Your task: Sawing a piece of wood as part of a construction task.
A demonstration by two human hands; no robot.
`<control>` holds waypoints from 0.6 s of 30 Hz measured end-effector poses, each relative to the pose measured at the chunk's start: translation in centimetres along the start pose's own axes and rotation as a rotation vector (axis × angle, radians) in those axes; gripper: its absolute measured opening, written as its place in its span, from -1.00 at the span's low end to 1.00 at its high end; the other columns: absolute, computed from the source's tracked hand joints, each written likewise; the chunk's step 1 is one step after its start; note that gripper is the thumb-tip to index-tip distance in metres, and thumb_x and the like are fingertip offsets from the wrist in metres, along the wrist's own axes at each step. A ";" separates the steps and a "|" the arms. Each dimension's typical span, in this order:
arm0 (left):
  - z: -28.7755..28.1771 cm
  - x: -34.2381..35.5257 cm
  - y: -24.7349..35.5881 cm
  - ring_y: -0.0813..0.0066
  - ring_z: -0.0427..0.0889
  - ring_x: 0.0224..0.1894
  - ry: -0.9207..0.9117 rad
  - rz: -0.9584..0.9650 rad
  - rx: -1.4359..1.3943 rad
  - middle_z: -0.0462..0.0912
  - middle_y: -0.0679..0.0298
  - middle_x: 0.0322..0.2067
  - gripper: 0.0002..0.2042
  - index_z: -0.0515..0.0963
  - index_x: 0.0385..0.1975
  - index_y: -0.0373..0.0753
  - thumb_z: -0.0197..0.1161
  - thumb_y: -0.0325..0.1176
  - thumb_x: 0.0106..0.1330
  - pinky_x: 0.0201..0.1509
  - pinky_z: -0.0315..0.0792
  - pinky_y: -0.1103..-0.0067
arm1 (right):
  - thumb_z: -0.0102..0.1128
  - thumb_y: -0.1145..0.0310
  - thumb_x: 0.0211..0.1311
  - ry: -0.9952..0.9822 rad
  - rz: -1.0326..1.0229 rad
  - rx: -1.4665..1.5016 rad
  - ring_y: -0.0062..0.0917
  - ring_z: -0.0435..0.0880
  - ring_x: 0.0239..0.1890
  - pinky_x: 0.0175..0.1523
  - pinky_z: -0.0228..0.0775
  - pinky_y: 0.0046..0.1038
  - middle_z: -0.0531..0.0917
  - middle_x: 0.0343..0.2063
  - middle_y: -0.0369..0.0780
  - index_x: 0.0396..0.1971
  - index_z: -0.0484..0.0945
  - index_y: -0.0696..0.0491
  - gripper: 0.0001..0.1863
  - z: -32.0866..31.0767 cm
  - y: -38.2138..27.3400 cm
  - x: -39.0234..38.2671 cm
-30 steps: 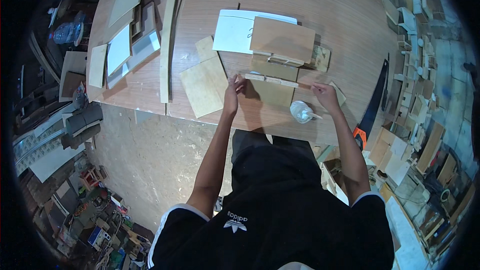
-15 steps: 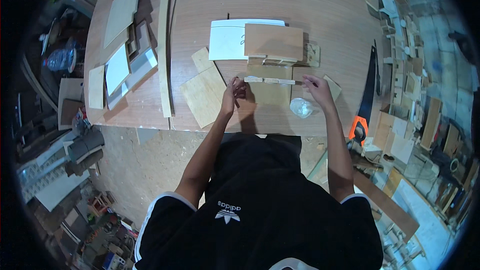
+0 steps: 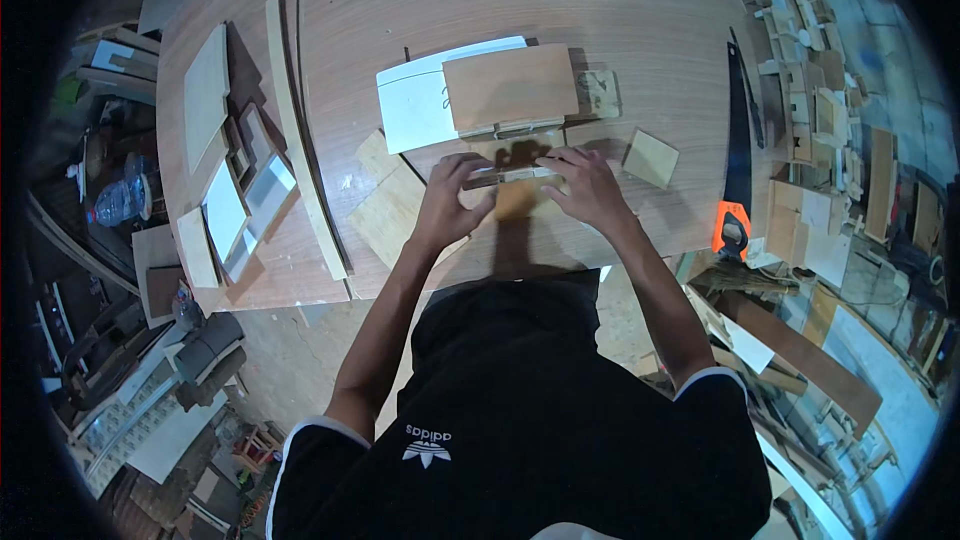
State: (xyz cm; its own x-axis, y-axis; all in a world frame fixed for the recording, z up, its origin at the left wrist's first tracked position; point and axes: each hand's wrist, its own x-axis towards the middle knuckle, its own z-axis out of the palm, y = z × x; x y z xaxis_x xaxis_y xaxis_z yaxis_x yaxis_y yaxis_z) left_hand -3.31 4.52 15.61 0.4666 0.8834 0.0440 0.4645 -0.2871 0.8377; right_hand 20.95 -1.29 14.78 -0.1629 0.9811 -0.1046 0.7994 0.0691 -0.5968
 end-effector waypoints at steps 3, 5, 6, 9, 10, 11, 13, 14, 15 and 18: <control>1.0 1.4 0.3 0.23 0.48 0.01 -0.181 0.151 0.232 0.56 0.23 -0.14 -0.65 0.55 -0.16 -0.22 0.34 -0.22 0.07 0.15 0.30 0.34 | 0.29 0.28 0.03 0.002 -0.064 -0.037 -0.39 0.52 -0.02 0.11 0.30 -0.25 0.59 -0.14 -0.27 -0.09 0.57 -0.03 -0.62 0.4 0.0 0.7; 1.7 1.8 -0.1 0.25 0.48 0.00 -0.207 0.150 0.258 0.56 0.25 -0.14 -0.69 0.58 -0.20 -0.20 0.34 -0.22 0.08 0.14 0.30 0.36 | 0.26 0.28 0.06 0.002 -0.097 -0.039 -0.43 0.55 -0.08 0.09 0.31 -0.24 0.62 -0.21 -0.31 -0.15 0.61 -0.04 -0.69 0.5 -0.3 1.1; 2.0 2.0 -0.2 0.27 0.49 0.00 -0.228 0.154 0.283 0.57 0.27 -0.15 -0.72 0.60 -0.23 -0.17 0.34 -0.22 0.08 0.13 0.31 0.37 | 0.26 0.28 0.06 0.002 -0.089 -0.038 -0.43 0.55 -0.08 0.09 0.31 -0.24 0.62 -0.21 -0.31 -0.15 0.61 -0.04 -0.69 0.7 0.0 1.2; 2.6 2.4 -0.6 0.32 0.50 -0.02 -0.229 0.164 0.283 0.59 0.30 -0.18 -0.79 0.65 -0.31 -0.14 0.34 -0.22 0.08 0.10 0.31 0.40 | 0.24 0.28 0.06 0.014 -0.108 0.007 -0.44 0.56 -0.11 0.09 0.31 -0.22 0.65 -0.28 -0.33 -0.23 0.65 -0.05 -0.76 1.0 0.6 1.5; 2.6 2.4 -0.7 0.32 0.50 -0.02 -0.231 0.162 0.283 0.59 0.30 -0.18 -0.79 0.65 -0.31 -0.14 0.34 -0.22 0.08 0.10 0.31 0.40 | 0.24 0.29 0.05 0.025 -0.115 0.012 -0.45 0.56 -0.11 0.09 0.30 -0.22 0.66 -0.29 -0.34 -0.26 0.66 -0.05 -0.78 1.1 0.7 1.6; 2.7 2.4 -0.7 0.33 0.50 -0.03 -0.232 0.162 0.280 0.60 0.31 -0.19 -0.79 0.66 -0.32 -0.13 0.34 -0.23 0.07 0.09 0.31 0.40 | 0.25 0.29 0.05 0.036 -0.123 0.017 -0.45 0.56 -0.11 0.10 0.30 -0.22 0.66 -0.30 -0.35 -0.29 0.67 -0.05 -0.80 1.1 0.8 1.6; 2.7 2.4 -0.8 0.34 0.50 -0.04 -0.231 0.160 0.278 0.60 0.32 -0.20 -0.80 0.67 -0.33 -0.12 0.34 -0.23 0.07 0.07 0.32 0.41 | 0.26 0.27 0.06 0.009 -0.125 -0.009 -0.44 0.56 -0.10 0.10 0.30 -0.25 0.67 -0.28 -0.33 -0.26 0.67 -0.05 -0.78 0.9 0.9 1.7; 2.7 2.4 -0.8 0.34 0.52 -0.05 -0.227 0.166 0.277 0.61 0.33 -0.21 -0.81 0.68 -0.33 -0.13 0.37 -0.27 0.05 0.05 0.33 0.42 | 0.27 0.25 0.08 -0.017 -0.126 -0.037 -0.43 0.56 -0.09 0.10 0.30 -0.29 0.67 -0.25 -0.32 -0.24 0.67 -0.05 -0.77 0.8 0.9 1.7; 2.7 2.3 -0.8 0.33 0.53 -0.07 -0.223 0.173 0.277 0.62 0.34 -0.21 -0.81 0.69 -0.33 -0.14 0.39 -0.31 0.03 0.03 0.34 0.42 | 0.27 0.25 0.08 -0.018 -0.128 -0.037 -0.43 0.56 -0.09 0.10 0.30 -0.29 0.67 -0.25 -0.32 -0.24 0.67 -0.05 -0.77 0.8 0.9 1.7; 2.7 2.2 -0.8 0.33 0.53 -0.07 -0.218 0.170 0.277 0.62 0.33 -0.21 -0.81 0.69 -0.33 -0.13 0.39 -0.31 0.04 0.04 0.34 0.42 | 0.27 0.25 0.08 -0.035 -0.124 -0.030 -0.44 0.56 -0.07 0.11 0.29 -0.29 0.68 -0.24 -0.32 -0.24 0.67 -0.06 -0.77 0.7 0.8 1.8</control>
State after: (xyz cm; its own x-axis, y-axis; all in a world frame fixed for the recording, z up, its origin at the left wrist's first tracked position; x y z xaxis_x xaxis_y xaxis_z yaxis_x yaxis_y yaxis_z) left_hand -0.59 5.69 13.58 0.6896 0.7237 0.0284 0.5384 -0.5385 0.6482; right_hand 20.91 0.43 13.51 -0.2812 0.9578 -0.0592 0.7885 0.1954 -0.5831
